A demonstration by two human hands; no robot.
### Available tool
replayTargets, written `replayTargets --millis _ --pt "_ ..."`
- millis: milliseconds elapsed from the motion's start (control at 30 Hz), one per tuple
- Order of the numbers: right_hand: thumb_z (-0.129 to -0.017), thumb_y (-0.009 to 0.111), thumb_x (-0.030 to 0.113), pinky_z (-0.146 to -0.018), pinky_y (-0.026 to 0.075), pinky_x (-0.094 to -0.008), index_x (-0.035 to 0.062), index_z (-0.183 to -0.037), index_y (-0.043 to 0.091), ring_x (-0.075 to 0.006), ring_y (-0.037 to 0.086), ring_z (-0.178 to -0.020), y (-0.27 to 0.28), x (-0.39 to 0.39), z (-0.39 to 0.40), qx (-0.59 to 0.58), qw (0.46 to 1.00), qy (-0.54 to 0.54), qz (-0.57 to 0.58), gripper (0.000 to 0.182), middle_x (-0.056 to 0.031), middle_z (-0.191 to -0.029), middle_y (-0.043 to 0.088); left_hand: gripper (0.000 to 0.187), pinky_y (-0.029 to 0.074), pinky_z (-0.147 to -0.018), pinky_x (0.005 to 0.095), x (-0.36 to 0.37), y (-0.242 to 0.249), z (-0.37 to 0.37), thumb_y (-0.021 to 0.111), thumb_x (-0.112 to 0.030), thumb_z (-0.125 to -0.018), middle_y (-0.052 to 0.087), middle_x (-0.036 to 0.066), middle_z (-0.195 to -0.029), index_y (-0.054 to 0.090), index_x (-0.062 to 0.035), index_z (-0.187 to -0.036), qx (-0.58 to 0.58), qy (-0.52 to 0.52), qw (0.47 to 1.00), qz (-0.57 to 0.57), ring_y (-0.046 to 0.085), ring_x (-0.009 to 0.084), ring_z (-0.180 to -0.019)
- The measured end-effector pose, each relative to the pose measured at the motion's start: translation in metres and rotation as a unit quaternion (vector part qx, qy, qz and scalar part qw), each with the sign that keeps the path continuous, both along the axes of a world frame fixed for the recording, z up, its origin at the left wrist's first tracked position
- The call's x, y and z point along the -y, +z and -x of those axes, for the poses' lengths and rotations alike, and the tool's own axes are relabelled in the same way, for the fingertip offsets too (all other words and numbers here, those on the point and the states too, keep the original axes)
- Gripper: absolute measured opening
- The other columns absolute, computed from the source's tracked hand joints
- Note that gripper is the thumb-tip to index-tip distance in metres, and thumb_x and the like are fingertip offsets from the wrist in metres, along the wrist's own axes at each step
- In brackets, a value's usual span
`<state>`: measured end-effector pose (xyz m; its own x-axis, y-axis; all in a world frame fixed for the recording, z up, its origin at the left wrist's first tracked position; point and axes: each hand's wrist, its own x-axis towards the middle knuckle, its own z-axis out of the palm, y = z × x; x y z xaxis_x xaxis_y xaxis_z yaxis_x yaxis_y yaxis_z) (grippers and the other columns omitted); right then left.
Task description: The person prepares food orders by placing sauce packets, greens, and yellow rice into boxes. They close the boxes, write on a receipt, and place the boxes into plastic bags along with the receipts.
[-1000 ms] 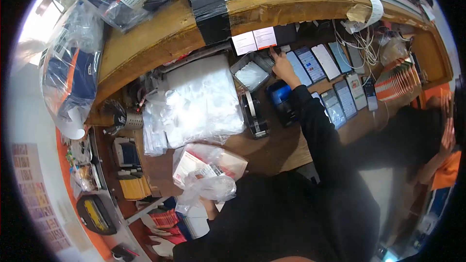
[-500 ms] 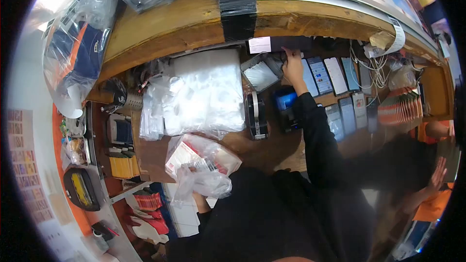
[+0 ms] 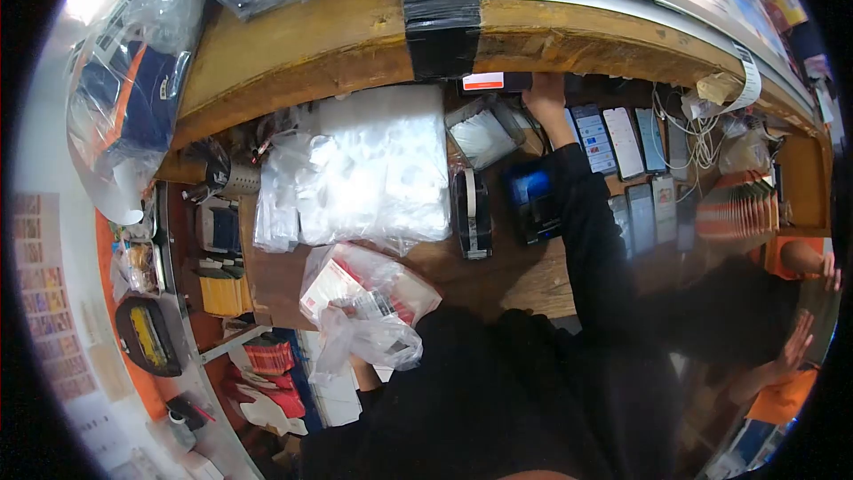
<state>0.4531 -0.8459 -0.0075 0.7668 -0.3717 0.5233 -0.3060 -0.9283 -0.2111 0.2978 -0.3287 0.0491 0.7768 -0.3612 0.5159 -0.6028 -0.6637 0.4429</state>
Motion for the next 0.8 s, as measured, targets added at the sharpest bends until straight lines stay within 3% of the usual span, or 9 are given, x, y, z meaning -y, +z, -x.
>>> replayTargets --millis 133,200,300,633,800 --pt "-0.062 0.053 0.003 -0.078 0.04 -0.0452 0.0172 -0.114 0.054 -0.0341 0.049 -0.091 0.004 -0.024 0.009 0.103 0.989 0.1 0.043 0.054 -0.0148 -0.097 0.052 0.029 0.03 -0.091 0.0339 0.003 0.0 0.001 0.051 -0.027 -0.084 0.054 0.007 -0.088 0.05 -0.0028 -0.1 -0.001 0.002 1.0 0.001 0.051 0.0195 -0.092" --pt "-0.066 0.049 -0.001 -0.074 0.041 -0.0397 0.0215 -0.11 0.059 -0.0298 0.049 -0.083 0.011 -0.034 0.016 -0.005 0.99 0.143 -0.017 0.05 -0.0117 -0.087 0.049 0.029 0.03 -0.091 0.0338 0.003 0.0 0.003 0.051 -0.028 -0.084 0.054 0.007 -0.088 0.05 -0.0029 -0.099 -0.001 0.002 1.0 0.001 0.051 0.0194 -0.092" --pt "-0.065 0.047 -0.005 -0.075 0.041 -0.0381 0.0276 -0.111 0.059 -0.028 0.047 -0.082 0.009 -0.034 0.017 -0.015 0.986 0.166 -0.02 0.058 -0.0116 -0.085 0.045 0.029 0.031 -0.09 0.0335 0.003 0.001 0.005 0.051 -0.028 -0.084 0.054 0.007 -0.087 0.05 -0.0031 -0.099 -0.001 0.005 1.0 0.001 0.051 0.0193 -0.091" --pt "-0.067 0.048 -0.004 -0.075 0.041 -0.0373 0.0261 -0.108 0.061 -0.027 0.048 -0.084 0.015 -0.037 0.019 -0.068 0.985 0.157 -0.013 0.053 -0.011 -0.089 0.045 0.029 0.032 -0.088 0.0328 0.002 0.002 0.012 0.051 -0.029 -0.084 0.053 0.006 -0.085 0.05 -0.0036 -0.097 -0.001 0.022 1.0 0.007 0.051 0.0189 -0.089" --pt "-0.064 0.047 -0.005 -0.075 0.041 -0.0377 0.0153 -0.1 0.062 -0.0287 0.048 -0.085 0.013 -0.038 0.016 -0.026 0.978 0.196 -0.062 0.044 -0.0116 -0.09 0.046 0.029 0.033 -0.087 0.0325 0.004 0.0 0.017 0.051 -0.03 -0.084 0.053 0.006 -0.084 0.05 -0.0038 -0.096 0.001 0.028 1.0 0.012 0.051 0.0187 -0.088"
